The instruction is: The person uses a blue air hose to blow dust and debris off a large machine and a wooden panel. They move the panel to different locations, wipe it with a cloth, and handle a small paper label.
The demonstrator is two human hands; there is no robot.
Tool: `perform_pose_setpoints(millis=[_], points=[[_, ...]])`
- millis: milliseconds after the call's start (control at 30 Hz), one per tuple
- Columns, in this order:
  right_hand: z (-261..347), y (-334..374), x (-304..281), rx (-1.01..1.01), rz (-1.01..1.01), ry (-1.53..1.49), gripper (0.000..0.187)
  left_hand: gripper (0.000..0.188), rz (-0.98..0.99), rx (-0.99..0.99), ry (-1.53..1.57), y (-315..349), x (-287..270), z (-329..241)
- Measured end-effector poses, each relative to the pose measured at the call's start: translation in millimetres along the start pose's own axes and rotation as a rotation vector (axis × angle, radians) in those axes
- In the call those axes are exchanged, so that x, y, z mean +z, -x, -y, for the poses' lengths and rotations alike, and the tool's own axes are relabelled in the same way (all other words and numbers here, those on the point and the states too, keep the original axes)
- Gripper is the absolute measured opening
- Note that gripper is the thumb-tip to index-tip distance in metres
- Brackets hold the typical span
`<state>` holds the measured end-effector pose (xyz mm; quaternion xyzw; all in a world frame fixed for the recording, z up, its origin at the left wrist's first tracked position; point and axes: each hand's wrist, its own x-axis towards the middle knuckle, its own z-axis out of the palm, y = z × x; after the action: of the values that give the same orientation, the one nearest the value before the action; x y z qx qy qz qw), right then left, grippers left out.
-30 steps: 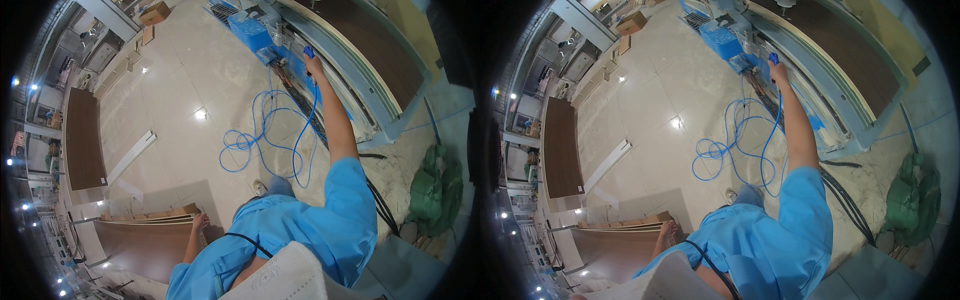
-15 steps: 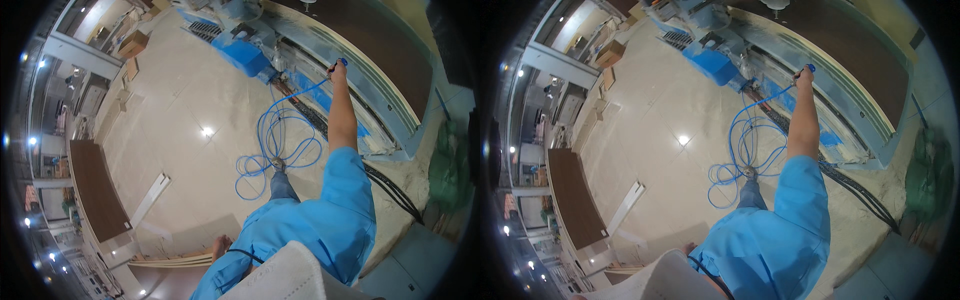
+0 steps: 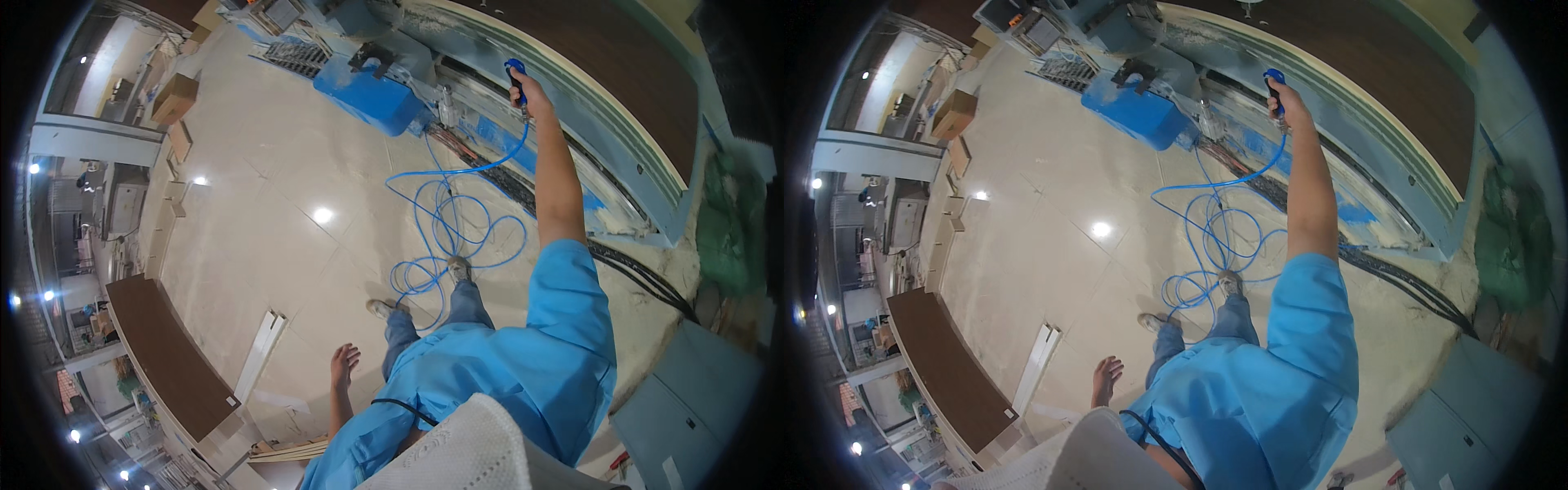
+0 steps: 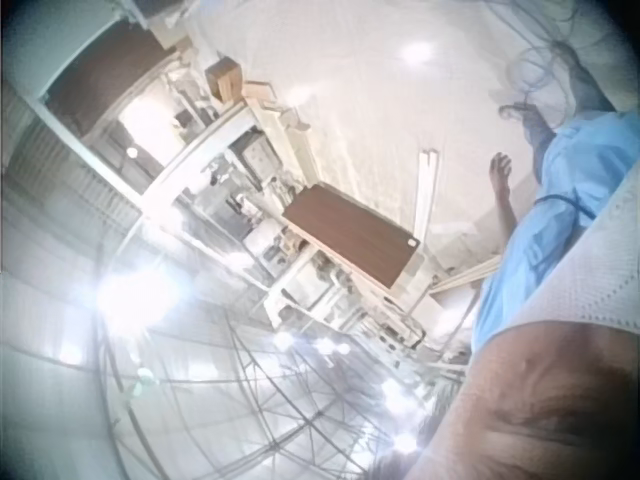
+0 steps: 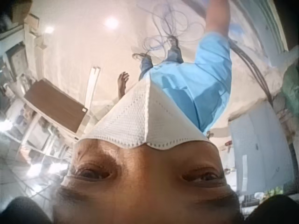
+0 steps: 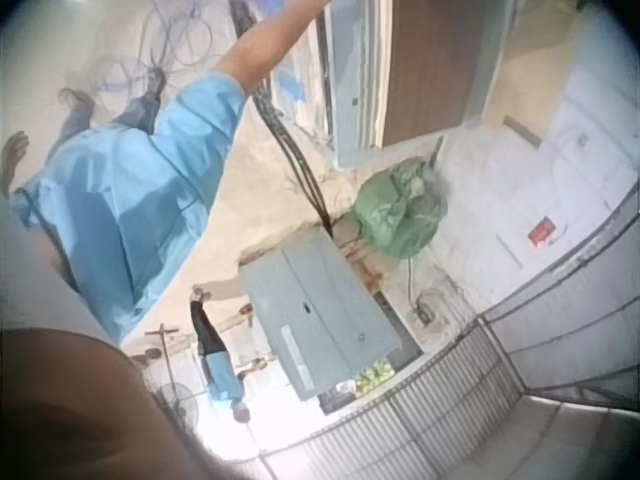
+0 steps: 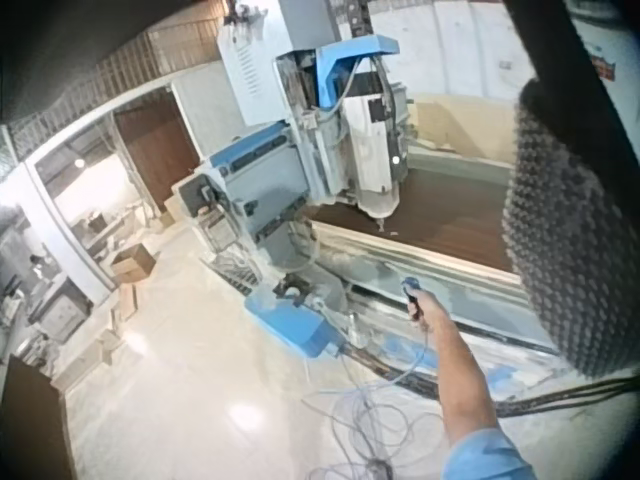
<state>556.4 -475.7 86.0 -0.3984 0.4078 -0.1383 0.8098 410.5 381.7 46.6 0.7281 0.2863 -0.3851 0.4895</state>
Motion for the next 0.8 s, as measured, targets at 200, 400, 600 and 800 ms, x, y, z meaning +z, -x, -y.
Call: perform_pose_setpoints(millis=[200,400,600,800], points=[[-36,58,-51,-0.146,-0.44,-0.037,0.033,0.046,0.144,-0.145,-0.147,-53,-33,-10],[-111,169,13,0.052,-0.157,0.233,0.044,0.039,0.246,-0.135,-0.159,-166,-137,-21],[-206,177,168,0.048,-0.169,-0.005,0.042,0.035,0.028,0.042,-0.129,-239,-293,-110],[-202,128,283,-0.103,-0.204,-0.172,0.04,0.03,-0.128,0.342,0.054,-278,-349,-220]])
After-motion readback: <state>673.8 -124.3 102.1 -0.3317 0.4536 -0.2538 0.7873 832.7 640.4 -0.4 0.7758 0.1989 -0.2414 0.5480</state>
